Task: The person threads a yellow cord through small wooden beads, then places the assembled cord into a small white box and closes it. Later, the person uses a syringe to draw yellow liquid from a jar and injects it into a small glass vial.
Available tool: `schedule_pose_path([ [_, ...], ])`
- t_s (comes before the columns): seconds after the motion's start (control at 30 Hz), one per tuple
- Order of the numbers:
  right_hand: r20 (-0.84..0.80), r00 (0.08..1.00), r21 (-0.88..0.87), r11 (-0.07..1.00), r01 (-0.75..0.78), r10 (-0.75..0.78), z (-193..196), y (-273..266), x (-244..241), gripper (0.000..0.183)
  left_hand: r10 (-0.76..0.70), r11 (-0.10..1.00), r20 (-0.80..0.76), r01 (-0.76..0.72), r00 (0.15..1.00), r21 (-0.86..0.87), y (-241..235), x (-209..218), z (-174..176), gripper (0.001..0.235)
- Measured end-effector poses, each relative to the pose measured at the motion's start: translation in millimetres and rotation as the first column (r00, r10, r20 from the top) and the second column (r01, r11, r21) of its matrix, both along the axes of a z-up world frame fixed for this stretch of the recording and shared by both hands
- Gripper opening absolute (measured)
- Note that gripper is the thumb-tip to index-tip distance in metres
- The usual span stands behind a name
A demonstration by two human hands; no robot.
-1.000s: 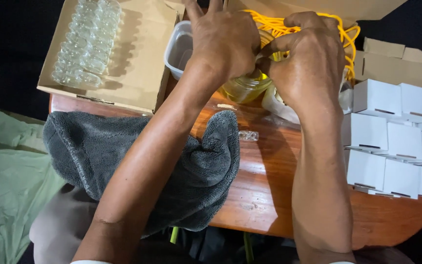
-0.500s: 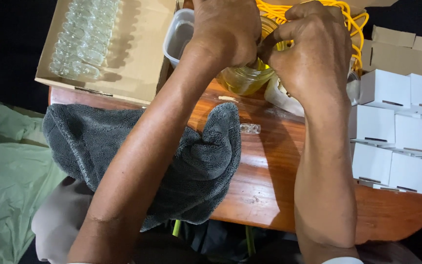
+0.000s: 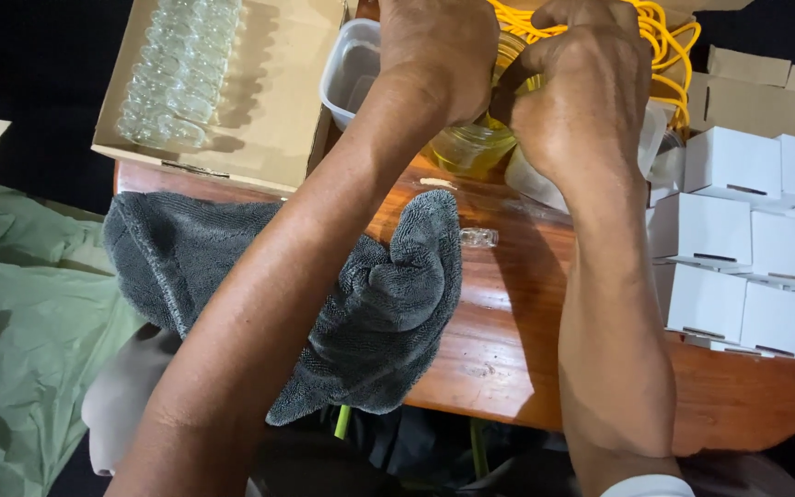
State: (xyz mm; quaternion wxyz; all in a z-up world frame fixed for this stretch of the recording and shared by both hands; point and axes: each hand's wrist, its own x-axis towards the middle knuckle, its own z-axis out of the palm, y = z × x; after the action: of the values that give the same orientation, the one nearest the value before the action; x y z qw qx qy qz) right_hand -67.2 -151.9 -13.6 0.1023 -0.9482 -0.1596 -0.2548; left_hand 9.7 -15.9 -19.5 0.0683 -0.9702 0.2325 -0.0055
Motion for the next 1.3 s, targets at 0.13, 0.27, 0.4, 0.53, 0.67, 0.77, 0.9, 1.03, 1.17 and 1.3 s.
schedule_pose_path([
  [0.13,0.024,1.000,0.021,1.000,-0.016,0.016,7,4,-4,0.021,-0.005,1.000,0.016,0.005,1.000,0.002,0,0,-1,0.014],
  [0.27,0.007,1.000,0.032,0.999,0.020,-0.020,13,7,-6,0.023,-0.007,1.000,0.046,0.007,0.999,0.006,0,-1,-3,0.013],
  [0.4,0.032,0.997,0.014,0.997,0.071,-0.071,13,8,-7,0.025,-0.010,1.000,0.071,0.009,0.997,0.009,1,1,-6,0.013],
  [0.53,0.055,0.994,0.004,0.996,0.091,-0.091,12,6,-7,0.025,-0.012,1.000,0.093,0.011,0.996,0.010,3,-1,-7,0.012],
  [0.67,0.082,0.990,-0.003,0.994,0.113,-0.112,14,7,-8,0.022,-0.013,1.000,0.105,0.013,0.994,0.003,3,-2,-8,0.011],
  [0.77,0.101,0.988,0.005,0.993,0.118,-0.118,16,8,-8,0.016,-0.013,1.000,0.088,0.015,0.996,-0.019,4,-2,-8,0.007],
  [0.9,0.120,0.984,0.044,0.991,0.124,-0.128,16,8,-9,0.017,-0.011,0.999,0.067,0.014,0.998,-0.039,5,-1,-6,0.008],
  [1.03,0.129,0.980,0.065,0.987,0.144,-0.152,22,8,-12,0.019,0.006,0.995,0.069,0.000,0.998,-0.096,5,-3,-9,0.022],
  [1.17,0.168,0.977,0.080,0.990,0.120,-0.132,23,5,-10,0.016,0.016,0.995,-0.020,-0.018,1.000,-0.101,7,-7,6,0.033],
  [1.3,0.161,0.980,0.125,0.987,0.099,-0.119,27,7,-9,0.017,0.023,0.994,0.036,-0.019,0.999,-0.103,6,-7,2,0.036],
])
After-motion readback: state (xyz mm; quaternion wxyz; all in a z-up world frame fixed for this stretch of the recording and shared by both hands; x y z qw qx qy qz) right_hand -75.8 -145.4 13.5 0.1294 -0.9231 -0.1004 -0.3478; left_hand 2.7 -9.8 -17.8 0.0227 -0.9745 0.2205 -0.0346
